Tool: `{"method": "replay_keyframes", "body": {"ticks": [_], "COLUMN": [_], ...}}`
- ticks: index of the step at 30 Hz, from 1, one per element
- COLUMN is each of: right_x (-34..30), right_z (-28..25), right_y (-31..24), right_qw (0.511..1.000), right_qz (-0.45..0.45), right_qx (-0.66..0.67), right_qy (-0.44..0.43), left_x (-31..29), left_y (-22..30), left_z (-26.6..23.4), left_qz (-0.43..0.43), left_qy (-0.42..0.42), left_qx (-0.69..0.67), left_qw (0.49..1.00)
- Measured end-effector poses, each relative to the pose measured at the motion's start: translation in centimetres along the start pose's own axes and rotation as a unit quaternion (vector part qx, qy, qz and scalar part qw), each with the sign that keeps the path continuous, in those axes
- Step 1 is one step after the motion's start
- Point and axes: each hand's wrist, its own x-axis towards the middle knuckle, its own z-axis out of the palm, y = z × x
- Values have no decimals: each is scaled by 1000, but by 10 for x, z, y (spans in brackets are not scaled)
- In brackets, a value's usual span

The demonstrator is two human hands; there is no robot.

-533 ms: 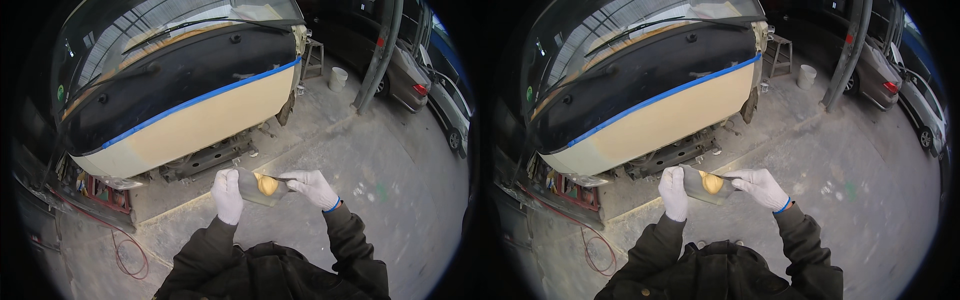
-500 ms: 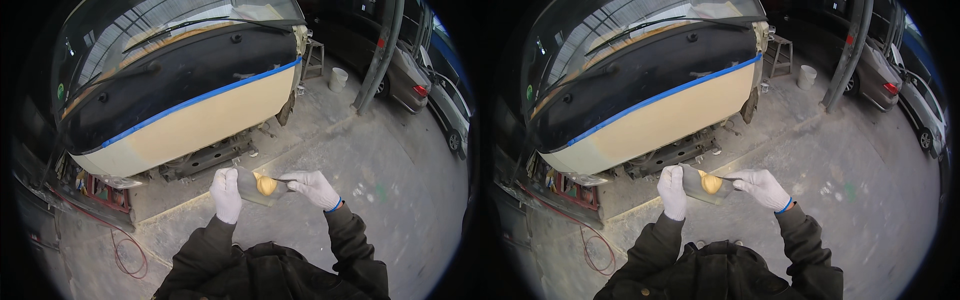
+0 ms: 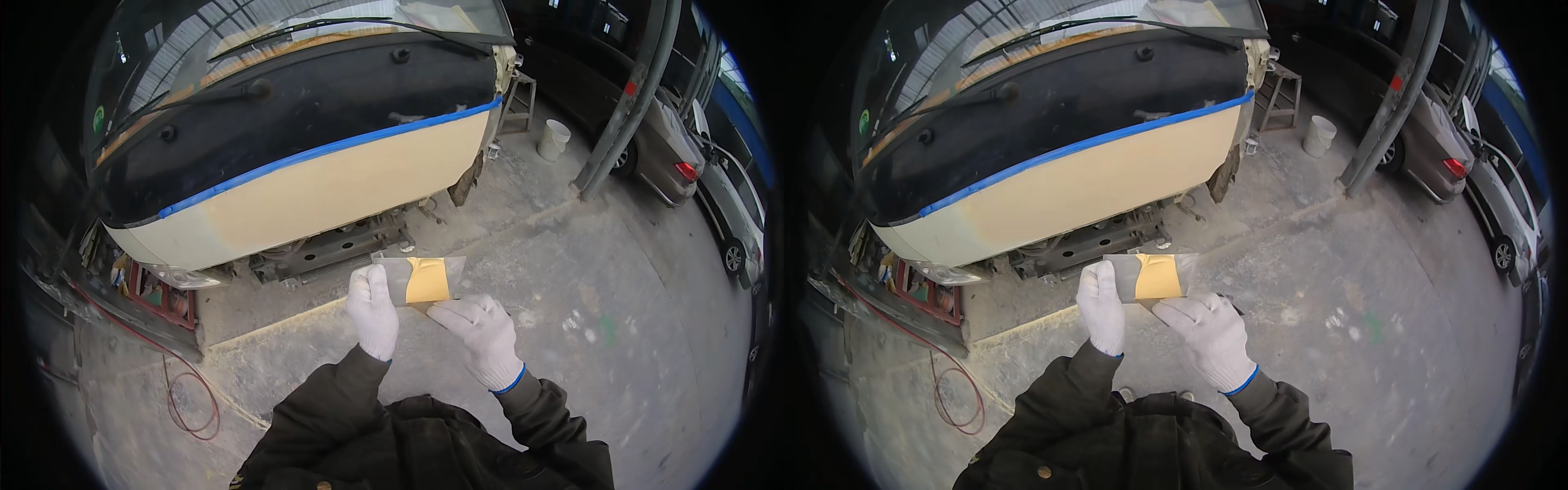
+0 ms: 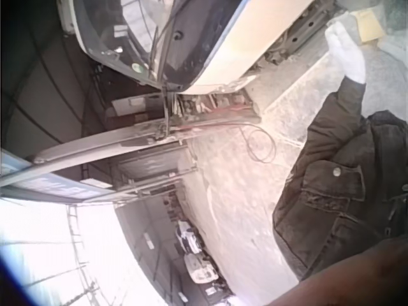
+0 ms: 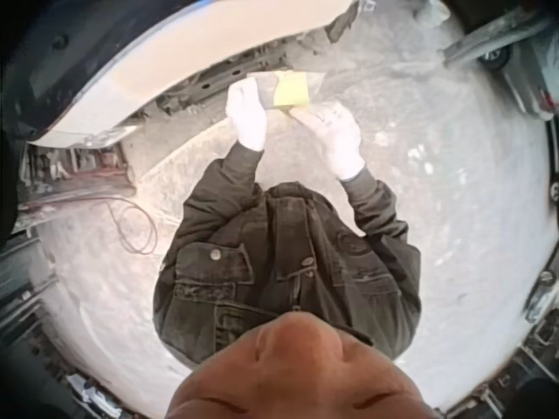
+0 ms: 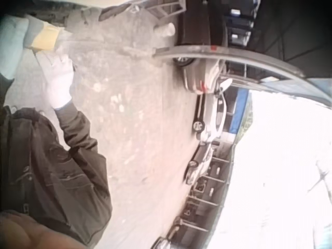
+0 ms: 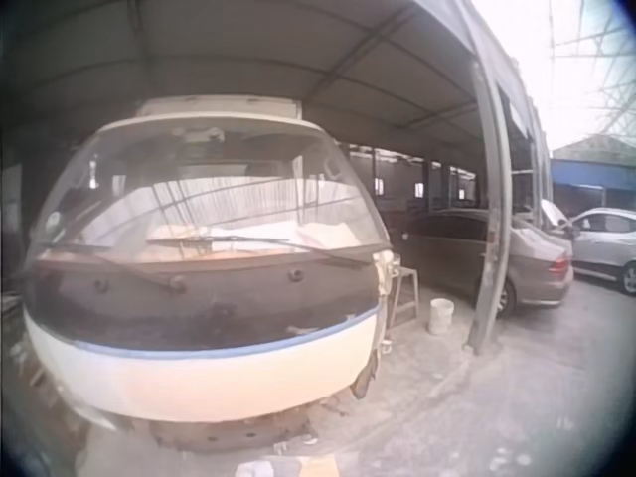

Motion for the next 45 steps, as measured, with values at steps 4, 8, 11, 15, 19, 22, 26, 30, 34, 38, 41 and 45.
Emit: {"method": "replay_keyframes", "body": {"ticks": [4, 8, 11, 15, 19, 22, 26, 30, 34, 38, 41, 45], "right_x": [19, 1, -4, 25, 47, 37, 12, 21, 21, -9, -2, 10], "right_z": [1, 15, 13, -21, -53, -49, -30, -24, -3, 18, 8, 12], "right_y": [6, -15, -17, 3, 17, 29, 48, 36, 0, -6, 6, 12], "right_qw": [994, 1000, 1000, 996, 925, 855, 932, 996, 993, 998, 998, 997], "right_qz": [-1, -2, -6, 24, 163, 241, 186, 55, -15, -19, -25, 18], "right_qx": [-64, -13, -3, 34, 341, 458, 299, -62, -72, -52, -51, -13], "right_qy": [90, 28, 18, 73, 38, -29, -90, 35, 93, 27, 42, 74], "left_x": [-13, -7, 1, 0, -3, -4, 3, -1, -3, 3, 1, -10], "left_y": [6, 4, -5, -2, -9, 2, 9, 2, 4, 0, -10, -2], "left_z": [7, 4, 1, 1, -7, -1, -5, -3, 7, 6, 7, 14], "left_qz": [33, 32, 41, 39, 36, 23, 26, 22, 49, 23, 51, 48], "left_qy": [-22, -21, 12, -36, -119, -108, -108, -62, -43, -46, -28, -38], "left_qx": [14, -23, 31, 4, -24, -55, -32, 9, 2, -18, -1, 13], "left_qw": [999, 999, 999, 999, 992, 992, 993, 998, 998, 999, 998, 998]}}
